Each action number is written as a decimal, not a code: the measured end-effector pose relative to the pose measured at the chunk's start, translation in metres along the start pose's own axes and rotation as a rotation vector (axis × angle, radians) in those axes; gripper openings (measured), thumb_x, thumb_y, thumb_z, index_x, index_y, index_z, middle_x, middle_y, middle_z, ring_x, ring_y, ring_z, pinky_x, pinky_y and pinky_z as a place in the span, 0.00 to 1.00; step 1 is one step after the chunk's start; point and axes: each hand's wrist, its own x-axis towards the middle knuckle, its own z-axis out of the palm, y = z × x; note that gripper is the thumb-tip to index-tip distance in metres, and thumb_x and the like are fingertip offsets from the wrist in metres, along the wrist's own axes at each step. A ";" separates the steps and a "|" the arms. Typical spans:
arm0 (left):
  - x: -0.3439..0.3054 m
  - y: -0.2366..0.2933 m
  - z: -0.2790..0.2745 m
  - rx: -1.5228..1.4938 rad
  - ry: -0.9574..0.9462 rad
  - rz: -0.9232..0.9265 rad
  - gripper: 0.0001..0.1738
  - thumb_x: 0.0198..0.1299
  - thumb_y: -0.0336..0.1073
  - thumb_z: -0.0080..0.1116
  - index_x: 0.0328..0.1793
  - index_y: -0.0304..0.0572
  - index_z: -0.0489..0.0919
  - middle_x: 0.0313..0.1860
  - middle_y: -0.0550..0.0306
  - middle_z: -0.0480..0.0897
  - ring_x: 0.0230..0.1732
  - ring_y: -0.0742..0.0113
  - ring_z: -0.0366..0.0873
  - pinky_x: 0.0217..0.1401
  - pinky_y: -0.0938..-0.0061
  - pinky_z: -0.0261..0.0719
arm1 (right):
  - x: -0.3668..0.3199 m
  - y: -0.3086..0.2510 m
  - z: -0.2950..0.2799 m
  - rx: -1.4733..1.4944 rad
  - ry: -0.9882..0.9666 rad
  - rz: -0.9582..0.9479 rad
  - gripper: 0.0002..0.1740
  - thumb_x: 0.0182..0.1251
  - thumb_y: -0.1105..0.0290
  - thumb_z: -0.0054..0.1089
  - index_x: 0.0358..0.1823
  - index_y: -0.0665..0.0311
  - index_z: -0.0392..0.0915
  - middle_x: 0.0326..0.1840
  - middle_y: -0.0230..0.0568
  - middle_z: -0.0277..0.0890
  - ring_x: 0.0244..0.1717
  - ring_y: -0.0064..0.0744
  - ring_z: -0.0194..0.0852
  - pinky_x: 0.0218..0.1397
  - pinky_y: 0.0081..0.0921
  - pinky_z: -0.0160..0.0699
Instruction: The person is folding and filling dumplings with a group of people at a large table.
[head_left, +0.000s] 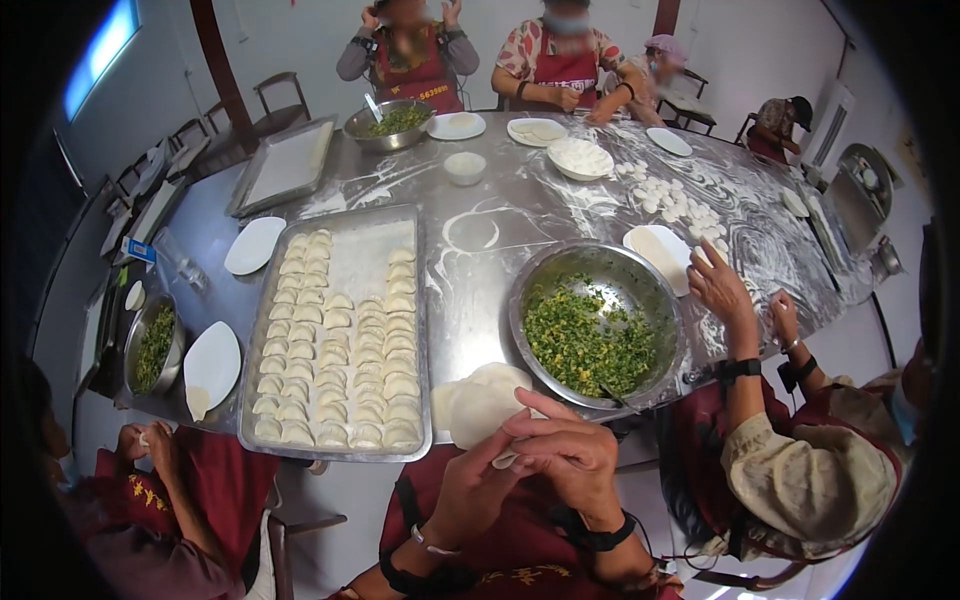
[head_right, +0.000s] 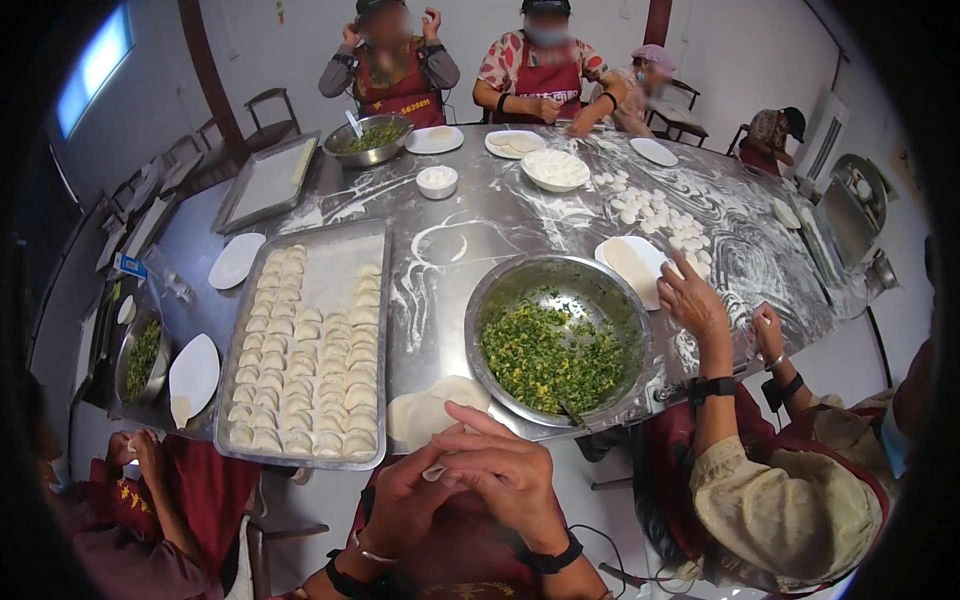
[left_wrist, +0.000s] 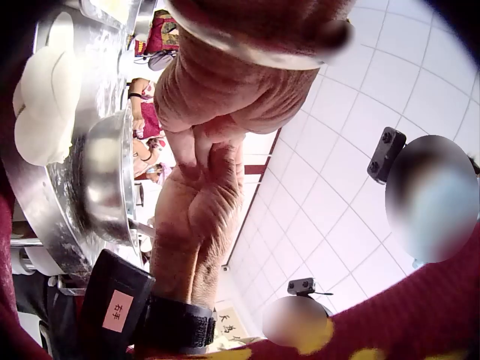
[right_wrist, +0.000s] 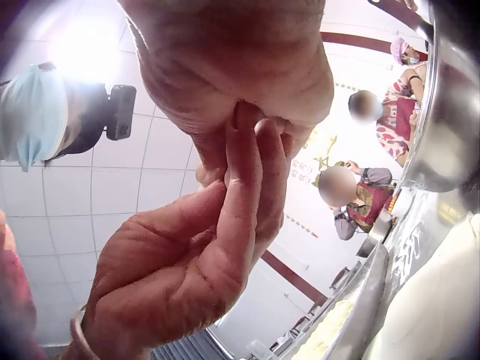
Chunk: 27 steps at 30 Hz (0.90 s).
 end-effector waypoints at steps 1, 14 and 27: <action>0.000 -0.001 0.000 -0.033 0.004 -0.021 0.27 0.66 0.29 0.60 0.72 0.36 0.71 0.53 0.51 0.84 0.52 0.70 0.81 0.55 0.76 0.80 | 0.001 0.000 0.000 -0.035 -0.009 0.006 0.15 0.55 0.75 0.69 0.46 0.65 0.87 0.59 0.46 0.81 0.75 0.53 0.62 0.57 0.33 0.80; -0.001 0.003 -0.004 0.039 -0.043 0.041 0.29 0.65 0.28 0.57 0.73 0.32 0.67 0.62 0.49 0.80 0.58 0.71 0.77 0.60 0.75 0.76 | 0.000 0.000 0.006 -0.324 -0.068 -0.155 0.26 0.54 0.70 0.71 0.57 0.64 0.81 0.64 0.41 0.77 0.75 0.53 0.60 0.73 0.44 0.66; -0.001 -0.003 -0.003 0.026 0.045 0.112 0.30 0.68 0.28 0.54 0.75 0.31 0.64 0.59 0.51 0.81 0.58 0.71 0.76 0.61 0.76 0.74 | 0.005 -0.019 0.019 -0.216 0.182 -0.003 0.07 0.53 0.79 0.69 0.36 0.66 0.85 0.53 0.46 0.84 0.68 0.51 0.72 0.62 0.37 0.78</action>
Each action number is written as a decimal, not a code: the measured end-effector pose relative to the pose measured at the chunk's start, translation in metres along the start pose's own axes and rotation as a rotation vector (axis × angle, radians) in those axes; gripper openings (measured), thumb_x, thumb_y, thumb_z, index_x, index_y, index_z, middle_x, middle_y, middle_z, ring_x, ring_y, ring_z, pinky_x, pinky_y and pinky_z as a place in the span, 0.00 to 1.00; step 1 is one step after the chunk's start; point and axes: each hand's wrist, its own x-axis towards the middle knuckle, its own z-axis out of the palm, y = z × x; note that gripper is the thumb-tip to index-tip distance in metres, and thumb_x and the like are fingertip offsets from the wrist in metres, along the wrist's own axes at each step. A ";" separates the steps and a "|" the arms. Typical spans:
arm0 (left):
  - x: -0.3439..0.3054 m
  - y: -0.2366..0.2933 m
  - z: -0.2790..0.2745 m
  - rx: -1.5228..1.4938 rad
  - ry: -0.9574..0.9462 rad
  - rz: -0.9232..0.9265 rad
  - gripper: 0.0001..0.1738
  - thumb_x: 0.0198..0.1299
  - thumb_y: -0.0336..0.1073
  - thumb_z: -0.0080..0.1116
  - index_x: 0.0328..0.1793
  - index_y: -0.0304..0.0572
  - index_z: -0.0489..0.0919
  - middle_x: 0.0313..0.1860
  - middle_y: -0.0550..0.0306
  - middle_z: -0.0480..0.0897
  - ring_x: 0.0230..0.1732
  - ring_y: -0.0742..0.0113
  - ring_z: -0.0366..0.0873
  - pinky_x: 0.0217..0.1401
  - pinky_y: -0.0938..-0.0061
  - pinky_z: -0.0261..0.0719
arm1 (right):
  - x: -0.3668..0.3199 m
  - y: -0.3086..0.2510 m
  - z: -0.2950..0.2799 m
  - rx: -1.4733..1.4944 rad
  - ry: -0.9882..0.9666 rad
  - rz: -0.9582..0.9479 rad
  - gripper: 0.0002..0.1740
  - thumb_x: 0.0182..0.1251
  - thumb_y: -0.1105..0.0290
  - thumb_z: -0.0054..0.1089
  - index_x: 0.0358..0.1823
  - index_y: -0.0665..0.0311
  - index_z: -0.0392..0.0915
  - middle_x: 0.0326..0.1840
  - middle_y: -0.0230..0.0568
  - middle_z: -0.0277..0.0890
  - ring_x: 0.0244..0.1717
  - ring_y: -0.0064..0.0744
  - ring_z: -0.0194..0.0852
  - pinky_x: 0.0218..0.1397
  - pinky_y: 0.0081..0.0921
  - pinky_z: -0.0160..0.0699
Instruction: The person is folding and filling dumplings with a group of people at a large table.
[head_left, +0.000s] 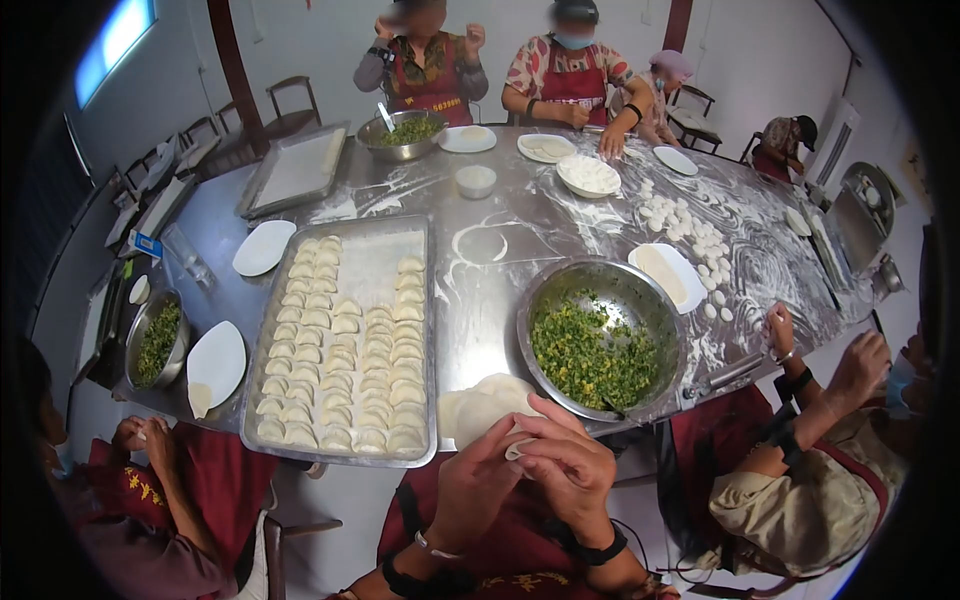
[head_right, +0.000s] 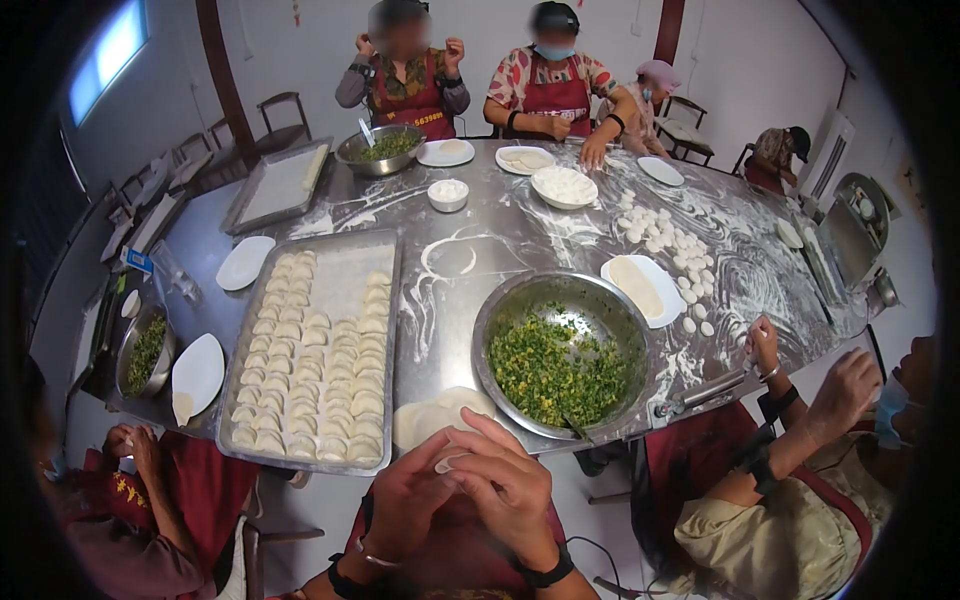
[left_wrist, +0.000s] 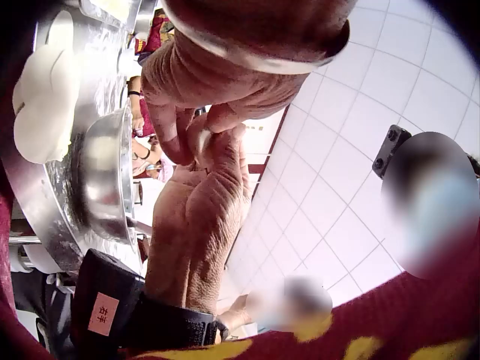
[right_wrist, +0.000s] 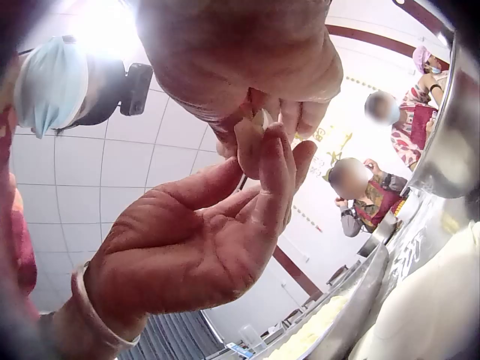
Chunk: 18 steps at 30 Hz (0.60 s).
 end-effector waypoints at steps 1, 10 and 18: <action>-0.001 -0.003 0.002 -0.042 0.039 0.008 0.30 0.67 0.29 0.55 0.75 0.32 0.65 0.56 0.52 0.82 0.55 0.74 0.77 0.58 0.78 0.75 | 0.000 0.001 0.001 -0.010 -0.003 -0.005 0.07 0.54 0.79 0.68 0.36 0.66 0.85 0.52 0.47 0.84 0.67 0.51 0.72 0.62 0.37 0.78; 0.000 0.000 -0.005 -0.092 -0.101 -0.113 0.33 0.66 0.27 0.55 0.77 0.32 0.62 0.53 0.55 0.82 0.50 0.75 0.78 0.54 0.78 0.77 | 0.004 0.000 -0.006 -0.048 -0.119 0.019 0.13 0.52 0.77 0.71 0.41 0.66 0.86 0.60 0.46 0.80 0.71 0.52 0.68 0.67 0.40 0.74; -0.001 0.003 -0.011 -0.121 -0.225 -0.253 0.31 0.63 0.23 0.58 0.73 0.33 0.64 0.65 0.52 0.74 0.59 0.71 0.76 0.60 0.74 0.78 | 0.023 -0.008 -0.019 0.090 -0.397 -0.031 0.16 0.47 0.77 0.73 0.42 0.66 0.87 0.63 0.43 0.78 0.73 0.54 0.64 0.71 0.43 0.68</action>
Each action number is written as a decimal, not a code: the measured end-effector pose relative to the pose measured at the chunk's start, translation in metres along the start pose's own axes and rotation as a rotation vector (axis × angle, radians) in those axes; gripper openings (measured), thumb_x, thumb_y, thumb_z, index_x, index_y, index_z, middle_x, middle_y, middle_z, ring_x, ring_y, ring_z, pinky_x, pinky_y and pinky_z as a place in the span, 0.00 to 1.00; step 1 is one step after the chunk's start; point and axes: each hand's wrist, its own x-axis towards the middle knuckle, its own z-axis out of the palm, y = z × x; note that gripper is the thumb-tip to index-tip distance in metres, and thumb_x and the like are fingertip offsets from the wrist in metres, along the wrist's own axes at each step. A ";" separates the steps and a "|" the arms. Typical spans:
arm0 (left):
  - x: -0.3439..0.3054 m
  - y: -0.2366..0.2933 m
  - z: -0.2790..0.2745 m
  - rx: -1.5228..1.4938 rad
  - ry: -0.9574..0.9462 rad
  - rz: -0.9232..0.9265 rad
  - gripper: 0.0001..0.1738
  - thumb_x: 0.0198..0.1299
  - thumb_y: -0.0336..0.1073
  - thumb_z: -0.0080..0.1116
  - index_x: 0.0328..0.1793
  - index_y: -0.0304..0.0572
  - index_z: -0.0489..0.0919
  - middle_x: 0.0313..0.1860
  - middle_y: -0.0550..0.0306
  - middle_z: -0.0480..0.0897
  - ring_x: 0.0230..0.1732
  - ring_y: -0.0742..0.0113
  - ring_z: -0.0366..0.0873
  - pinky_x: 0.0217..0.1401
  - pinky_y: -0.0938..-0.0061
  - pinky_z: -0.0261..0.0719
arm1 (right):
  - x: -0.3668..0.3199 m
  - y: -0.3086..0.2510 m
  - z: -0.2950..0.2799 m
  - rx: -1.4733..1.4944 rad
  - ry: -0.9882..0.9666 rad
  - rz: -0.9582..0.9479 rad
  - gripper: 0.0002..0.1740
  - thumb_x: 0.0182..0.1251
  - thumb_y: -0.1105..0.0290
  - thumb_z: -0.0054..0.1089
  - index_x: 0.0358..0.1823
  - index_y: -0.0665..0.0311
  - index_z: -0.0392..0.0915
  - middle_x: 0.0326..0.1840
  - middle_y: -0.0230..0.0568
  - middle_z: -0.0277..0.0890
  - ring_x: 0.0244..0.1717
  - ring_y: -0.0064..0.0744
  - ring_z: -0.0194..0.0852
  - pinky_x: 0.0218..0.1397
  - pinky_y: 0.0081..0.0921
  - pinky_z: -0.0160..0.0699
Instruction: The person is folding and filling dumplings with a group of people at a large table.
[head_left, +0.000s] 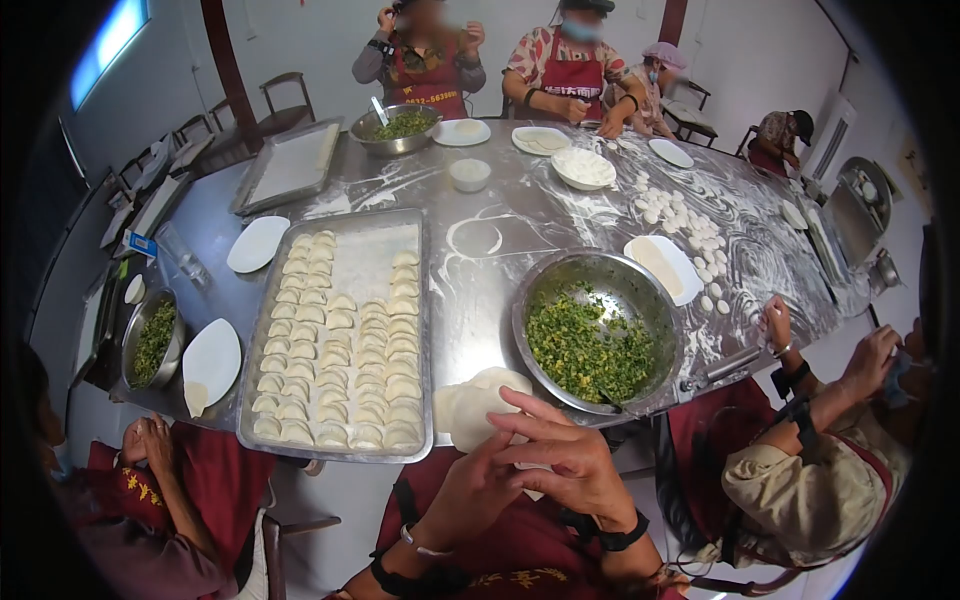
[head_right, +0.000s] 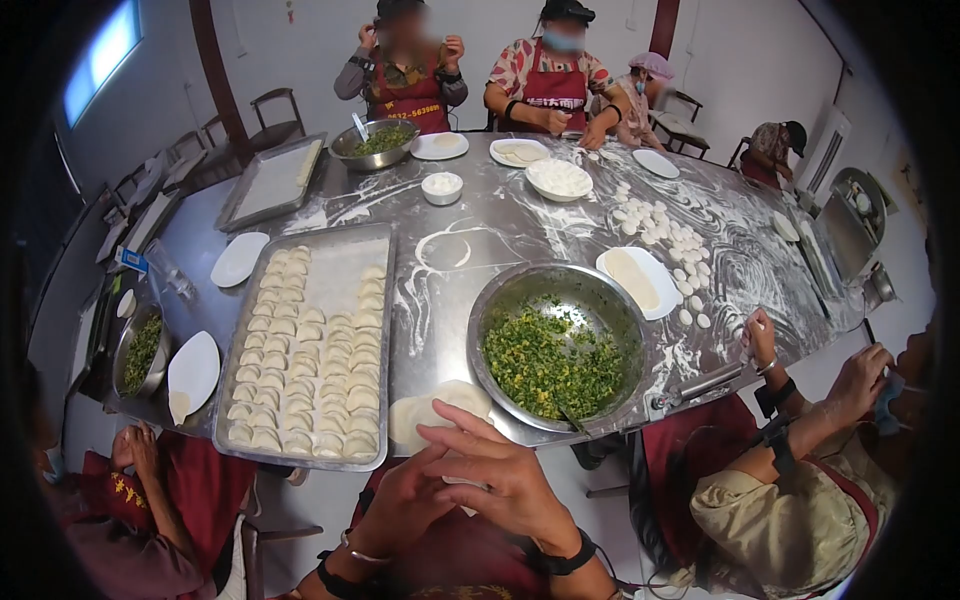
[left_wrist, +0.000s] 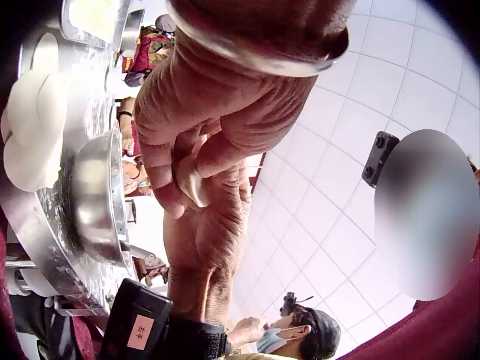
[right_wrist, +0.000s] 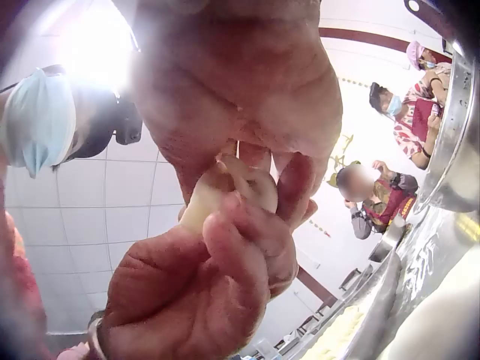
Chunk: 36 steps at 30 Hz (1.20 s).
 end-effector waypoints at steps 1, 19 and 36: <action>0.000 0.000 -0.002 0.075 -0.004 -0.044 0.31 0.62 0.23 0.58 0.72 0.33 0.65 0.65 0.52 0.74 0.59 0.71 0.76 0.60 0.73 0.78 | -0.001 0.001 0.000 0.041 0.014 0.008 0.15 0.47 0.77 0.73 0.40 0.66 0.87 0.61 0.43 0.80 0.73 0.54 0.65 0.71 0.44 0.67; -0.009 0.010 0.011 0.107 0.157 0.168 0.27 0.57 0.22 0.64 0.65 0.31 0.73 0.52 0.57 0.83 0.53 0.71 0.80 0.57 0.76 0.79 | -0.020 0.015 0.016 -0.061 0.171 -0.061 0.21 0.50 0.74 0.73 0.49 0.64 0.86 0.61 0.42 0.80 0.77 0.53 0.58 0.73 0.43 0.64; -0.004 0.010 0.012 0.176 0.251 0.134 0.25 0.60 0.20 0.59 0.66 0.33 0.75 0.55 0.53 0.82 0.49 0.74 0.79 0.53 0.76 0.79 | -0.005 -0.003 0.023 -0.119 0.235 0.052 0.23 0.62 0.65 0.66 0.59 0.62 0.81 0.68 0.42 0.74 0.80 0.54 0.49 0.75 0.41 0.60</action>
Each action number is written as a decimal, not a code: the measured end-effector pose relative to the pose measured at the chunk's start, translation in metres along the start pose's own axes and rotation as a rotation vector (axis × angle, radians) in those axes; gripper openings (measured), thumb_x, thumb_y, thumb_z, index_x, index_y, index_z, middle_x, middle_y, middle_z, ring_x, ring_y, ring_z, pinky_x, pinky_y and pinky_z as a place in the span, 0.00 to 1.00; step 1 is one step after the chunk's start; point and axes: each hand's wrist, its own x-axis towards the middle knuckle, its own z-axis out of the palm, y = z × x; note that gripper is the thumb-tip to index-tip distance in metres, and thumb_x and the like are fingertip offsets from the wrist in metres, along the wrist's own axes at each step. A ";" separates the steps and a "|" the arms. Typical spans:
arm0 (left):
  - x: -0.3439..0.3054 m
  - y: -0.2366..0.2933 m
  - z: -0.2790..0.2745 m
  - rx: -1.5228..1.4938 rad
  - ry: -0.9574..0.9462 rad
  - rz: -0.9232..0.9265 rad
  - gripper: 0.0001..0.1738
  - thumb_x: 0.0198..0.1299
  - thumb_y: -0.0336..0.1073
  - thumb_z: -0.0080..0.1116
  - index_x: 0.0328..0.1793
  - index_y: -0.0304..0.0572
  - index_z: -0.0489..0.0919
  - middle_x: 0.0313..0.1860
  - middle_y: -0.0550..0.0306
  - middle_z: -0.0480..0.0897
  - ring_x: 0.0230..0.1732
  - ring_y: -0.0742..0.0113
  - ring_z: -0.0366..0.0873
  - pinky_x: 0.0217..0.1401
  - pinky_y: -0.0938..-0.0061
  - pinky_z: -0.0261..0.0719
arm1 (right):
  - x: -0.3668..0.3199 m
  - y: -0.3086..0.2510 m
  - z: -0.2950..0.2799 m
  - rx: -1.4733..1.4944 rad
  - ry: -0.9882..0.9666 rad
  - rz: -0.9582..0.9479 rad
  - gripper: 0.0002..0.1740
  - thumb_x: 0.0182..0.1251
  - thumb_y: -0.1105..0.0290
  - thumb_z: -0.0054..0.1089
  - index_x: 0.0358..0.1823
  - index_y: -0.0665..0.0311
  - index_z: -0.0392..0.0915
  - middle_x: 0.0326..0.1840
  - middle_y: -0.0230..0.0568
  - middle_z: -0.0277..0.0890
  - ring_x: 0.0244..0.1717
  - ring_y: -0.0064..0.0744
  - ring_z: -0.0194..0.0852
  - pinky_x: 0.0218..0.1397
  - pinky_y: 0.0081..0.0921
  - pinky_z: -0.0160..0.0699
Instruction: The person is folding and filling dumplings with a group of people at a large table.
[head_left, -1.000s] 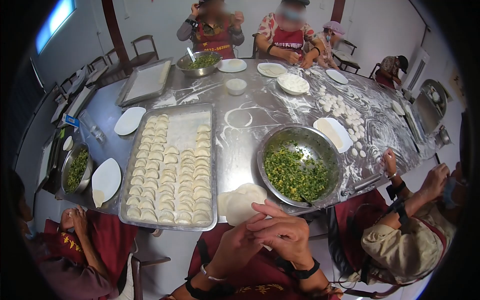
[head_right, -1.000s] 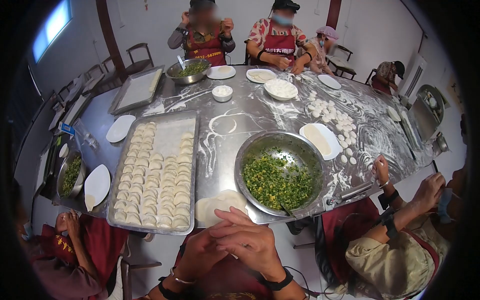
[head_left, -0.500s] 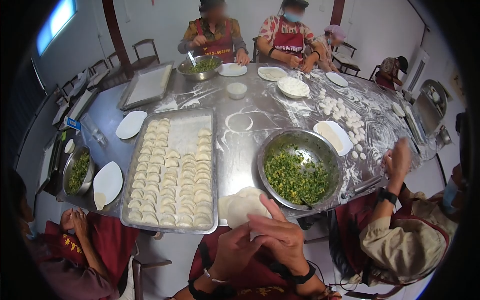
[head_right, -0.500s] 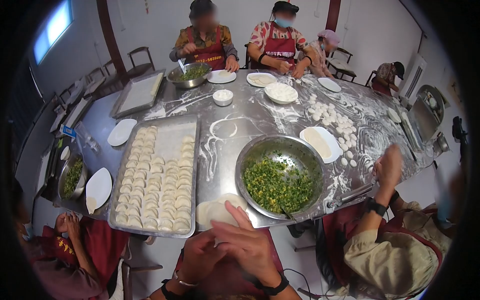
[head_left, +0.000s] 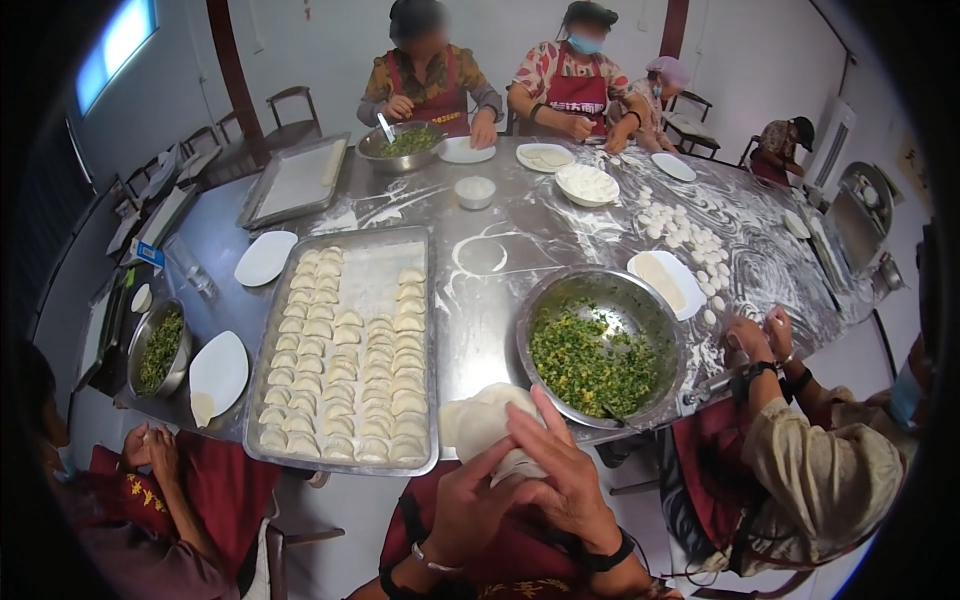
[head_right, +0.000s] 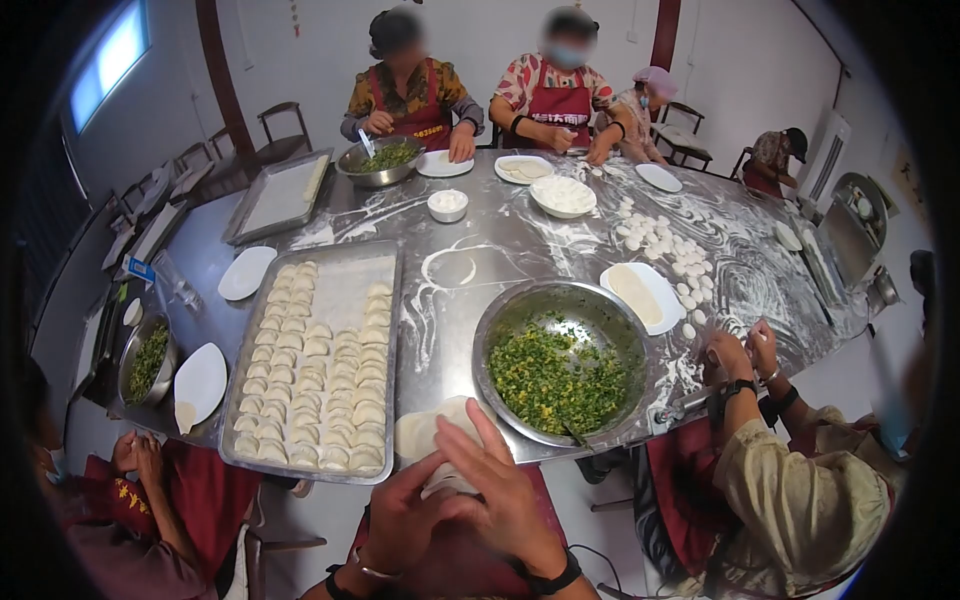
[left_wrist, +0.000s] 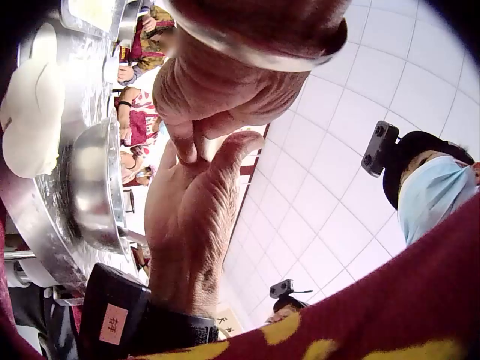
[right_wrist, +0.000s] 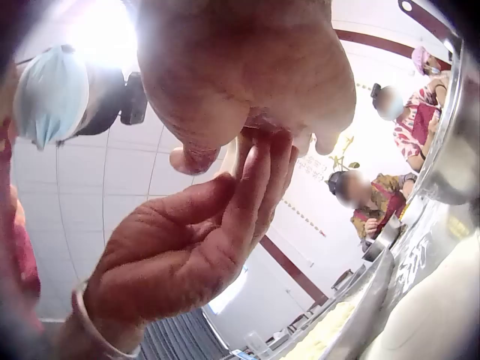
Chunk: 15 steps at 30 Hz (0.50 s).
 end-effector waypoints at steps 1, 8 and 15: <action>0.001 -0.003 0.001 -0.091 0.020 0.009 0.25 0.61 0.21 0.58 0.66 0.33 0.75 0.55 0.54 0.83 0.48 0.75 0.79 0.52 0.76 0.79 | 0.000 -0.002 0.003 0.078 0.041 0.039 0.23 0.61 0.65 0.66 0.59 0.62 0.81 0.68 0.41 0.74 0.80 0.54 0.49 0.75 0.42 0.59; -0.002 -0.005 -0.002 0.013 -0.067 0.056 0.27 0.60 0.20 0.58 0.68 0.32 0.74 0.60 0.52 0.80 0.54 0.73 0.77 0.55 0.78 0.77 | -0.005 0.029 -0.011 -0.192 -0.168 -0.294 0.38 0.52 0.67 0.72 0.68 0.60 0.71 0.74 0.38 0.67 0.80 0.52 0.49 0.75 0.43 0.59; 0.002 -0.003 0.002 -0.140 -0.013 -0.007 0.28 0.60 0.23 0.59 0.68 0.29 0.72 0.64 0.50 0.78 0.57 0.71 0.77 0.58 0.77 0.77 | -0.002 -0.003 0.000 0.269 0.024 0.161 0.36 0.53 0.69 0.70 0.67 0.56 0.73 0.73 0.39 0.68 0.80 0.54 0.48 0.77 0.48 0.55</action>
